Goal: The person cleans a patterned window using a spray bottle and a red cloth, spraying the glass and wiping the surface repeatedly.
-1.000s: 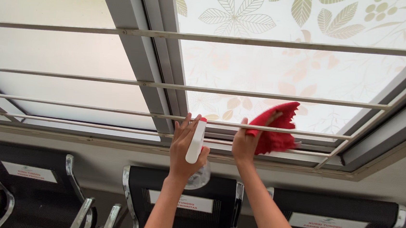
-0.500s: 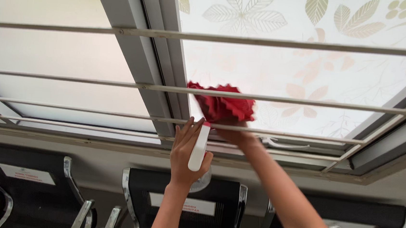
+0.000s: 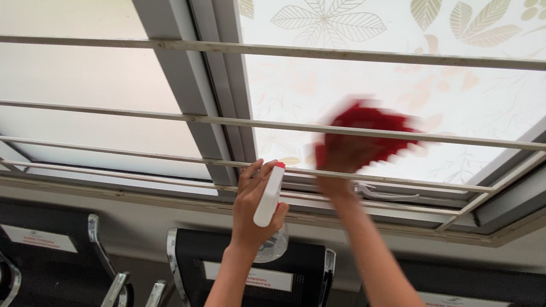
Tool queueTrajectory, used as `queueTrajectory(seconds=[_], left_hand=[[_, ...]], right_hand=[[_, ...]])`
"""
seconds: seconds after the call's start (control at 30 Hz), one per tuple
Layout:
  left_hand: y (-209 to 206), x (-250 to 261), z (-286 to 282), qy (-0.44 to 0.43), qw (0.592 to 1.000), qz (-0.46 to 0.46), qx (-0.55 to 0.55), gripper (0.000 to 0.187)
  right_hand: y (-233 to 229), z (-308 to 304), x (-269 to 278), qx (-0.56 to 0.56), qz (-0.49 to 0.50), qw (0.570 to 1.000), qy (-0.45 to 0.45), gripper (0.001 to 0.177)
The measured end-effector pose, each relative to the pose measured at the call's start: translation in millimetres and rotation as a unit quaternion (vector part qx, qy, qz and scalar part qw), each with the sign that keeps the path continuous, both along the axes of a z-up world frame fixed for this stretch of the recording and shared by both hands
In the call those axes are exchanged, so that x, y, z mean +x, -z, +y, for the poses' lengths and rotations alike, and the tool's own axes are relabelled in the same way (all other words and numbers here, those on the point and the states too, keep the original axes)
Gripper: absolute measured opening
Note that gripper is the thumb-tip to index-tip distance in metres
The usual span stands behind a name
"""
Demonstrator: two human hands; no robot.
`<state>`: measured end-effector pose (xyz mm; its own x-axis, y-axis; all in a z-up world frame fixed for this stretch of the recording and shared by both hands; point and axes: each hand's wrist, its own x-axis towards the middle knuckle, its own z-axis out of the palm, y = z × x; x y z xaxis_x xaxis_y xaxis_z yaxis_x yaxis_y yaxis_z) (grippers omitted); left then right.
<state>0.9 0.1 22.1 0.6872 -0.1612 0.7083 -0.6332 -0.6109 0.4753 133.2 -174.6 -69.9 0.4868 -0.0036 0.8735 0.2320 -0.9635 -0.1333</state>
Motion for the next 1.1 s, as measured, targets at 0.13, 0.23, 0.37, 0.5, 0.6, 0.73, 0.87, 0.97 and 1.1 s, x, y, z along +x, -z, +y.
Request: queueTrajectory(seconds=[0.13,0.23,0.37,0.5,0.6,0.73,0.87,0.97,1.1], left_hand=[[-3,0,0,-0.003,1.000,-0.003,0.002,0.064],[-1,0,0,-0.012,1.000,-0.006,0.011,0.063],[4,0,-2,-0.011,1.000,0.000,-0.005,0.060],[10,4,-4,-0.018,1.000,-0.016,-0.004,0.060],[13,5,-5,-0.019,1.000,-0.016,0.000,0.059],[11,4,-2,-0.012,1.000,-0.009,-0.014,0.060],[5,2,-1,-0.005,1.000,-0.004,-0.018,0.060],[4,2,-1,-0.005,1.000,-0.004,-0.016,0.064],[8,5,-4,-0.011,0.999,-0.013,-0.034,0.065]], right_hand=[[-36,32,-26,-0.159,0.158,0.961,-0.164,0.059],[-47,4,-27,-0.025,0.271,0.930,-0.248,0.042],[-26,-108,-27,-0.031,0.105,0.994,0.003,0.056],[4,-182,-3,0.196,-0.004,0.957,0.213,0.071],[13,-162,21,0.334,-0.021,0.915,0.227,0.080],[24,-25,6,0.053,0.002,0.997,0.048,0.078],[-5,31,-17,-0.310,0.107,0.932,-0.153,0.066],[-40,9,-28,-0.252,0.288,0.887,-0.258,0.064],[-71,-7,-45,-0.242,0.504,0.787,-0.258,0.046]])
